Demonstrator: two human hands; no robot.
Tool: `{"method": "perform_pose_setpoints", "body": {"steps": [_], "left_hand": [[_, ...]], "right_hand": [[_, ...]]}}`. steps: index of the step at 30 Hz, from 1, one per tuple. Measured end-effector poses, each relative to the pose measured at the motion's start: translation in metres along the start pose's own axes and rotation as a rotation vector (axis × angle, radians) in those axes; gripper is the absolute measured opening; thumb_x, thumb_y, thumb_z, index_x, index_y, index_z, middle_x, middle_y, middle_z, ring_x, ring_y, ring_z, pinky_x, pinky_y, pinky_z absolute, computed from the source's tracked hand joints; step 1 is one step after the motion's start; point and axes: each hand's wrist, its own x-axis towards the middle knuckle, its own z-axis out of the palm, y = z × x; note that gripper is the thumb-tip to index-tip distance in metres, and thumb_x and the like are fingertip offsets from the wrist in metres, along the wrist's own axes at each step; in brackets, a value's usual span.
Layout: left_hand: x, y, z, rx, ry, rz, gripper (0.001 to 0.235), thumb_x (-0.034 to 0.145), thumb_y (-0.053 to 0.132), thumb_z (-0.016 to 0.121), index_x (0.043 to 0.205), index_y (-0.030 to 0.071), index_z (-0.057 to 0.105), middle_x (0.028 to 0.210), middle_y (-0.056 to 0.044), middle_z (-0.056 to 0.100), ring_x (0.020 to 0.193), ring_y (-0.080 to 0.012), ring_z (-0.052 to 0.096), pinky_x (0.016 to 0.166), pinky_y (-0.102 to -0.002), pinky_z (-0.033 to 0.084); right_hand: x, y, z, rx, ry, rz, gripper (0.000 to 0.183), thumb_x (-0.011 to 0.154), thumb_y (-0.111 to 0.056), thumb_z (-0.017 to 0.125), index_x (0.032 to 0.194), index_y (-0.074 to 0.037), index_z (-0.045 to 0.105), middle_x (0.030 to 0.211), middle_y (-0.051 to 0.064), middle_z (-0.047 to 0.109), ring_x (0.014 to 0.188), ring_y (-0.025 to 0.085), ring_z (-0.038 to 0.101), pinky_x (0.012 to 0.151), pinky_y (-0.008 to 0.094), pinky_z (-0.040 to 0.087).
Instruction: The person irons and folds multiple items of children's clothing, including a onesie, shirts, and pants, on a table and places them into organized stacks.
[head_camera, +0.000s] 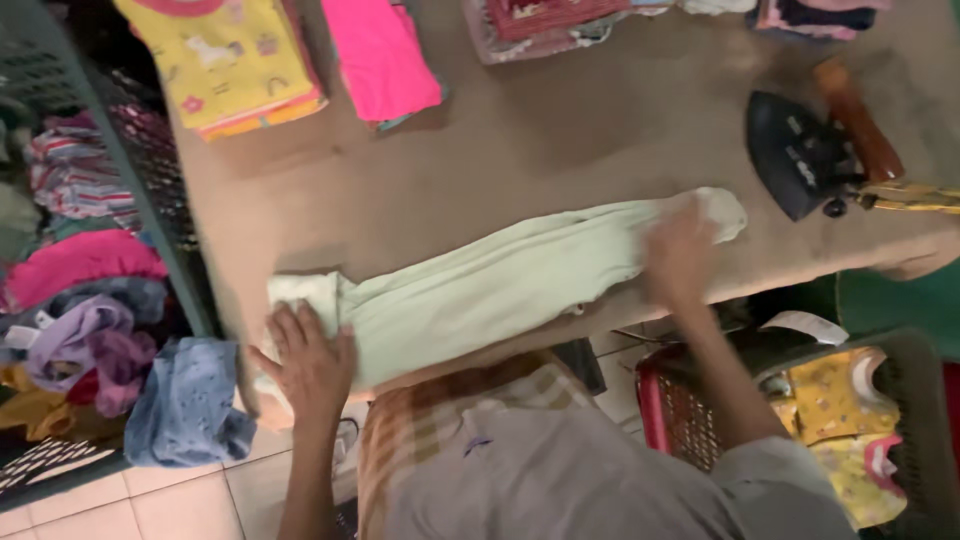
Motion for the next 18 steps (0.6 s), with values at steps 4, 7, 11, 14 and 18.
{"method": "perform_pose_setpoints", "body": {"steps": [4, 7, 11, 14, 18], "left_hand": [[0.016, 0.057, 0.02, -0.406, 0.037, 0.081, 0.047, 0.09, 0.017, 0.072, 0.134, 0.002, 0.061, 0.134, -0.021, 0.057, 0.127, -0.0402, 0.053, 0.109, -0.057, 0.038], [0.034, 0.13, 0.048, -0.636, 0.003, 0.302, 0.03, 0.09, 0.013, 0.071, 0.118, 0.005, 0.065, 0.115, -0.017, 0.06, 0.111, -0.0367, 0.056, 0.096, -0.053, 0.042], [0.05, 0.184, 0.063, -0.569, -0.06, 0.35, 0.018, 0.086, 0.015, 0.072, 0.1, 0.008, 0.062, 0.105, -0.015, 0.059, 0.108, -0.037, 0.056, 0.095, -0.053, 0.043], [0.059, 0.19, 0.067, -0.543, -0.052, 0.255, 0.013, 0.089, 0.013, 0.07, 0.099, 0.009, 0.062, 0.106, -0.014, 0.059, 0.11, -0.0369, 0.056, 0.095, -0.053, 0.042], [0.06, 0.199, 0.067, -0.515, -0.018, 0.2, 0.02, 0.088, 0.015, 0.07, 0.104, 0.006, 0.062, 0.124, -0.018, 0.059, 0.122, -0.041, 0.052, 0.105, -0.056, 0.038]], "right_hand": [[-0.029, 0.096, 0.022, 0.441, 0.16, 0.518, 0.035, 0.104, -0.016, 0.066, 0.131, 0.006, 0.063, 0.126, 0.026, 0.063, 0.115, 0.046, 0.058, 0.098, 0.053, 0.046], [-0.028, 0.123, 0.049, 0.461, 0.112, 0.555, 0.033, 0.101, -0.02, 0.072, 0.124, 0.004, 0.067, 0.113, 0.023, 0.068, 0.105, 0.044, 0.063, 0.093, 0.051, 0.048], [-0.017, 0.124, 0.071, 0.636, -0.044, 0.572, 0.033, 0.096, -0.024, 0.071, 0.117, 0.001, 0.066, 0.105, 0.022, 0.067, 0.102, 0.041, 0.066, 0.092, 0.049, 0.051], [-0.015, 0.133, 0.063, 0.438, -0.036, 0.425, 0.026, 0.096, -0.019, 0.072, 0.112, -0.001, 0.066, 0.112, 0.023, 0.065, 0.111, 0.042, 0.06, 0.098, 0.051, 0.045], [0.016, 0.187, 0.035, -0.012, -0.012, 0.447, 0.056, 0.094, -0.031, 0.08, 0.136, -0.002, 0.058, 0.141, 0.027, 0.05, 0.13, 0.051, 0.043, 0.101, 0.063, 0.034]]}}
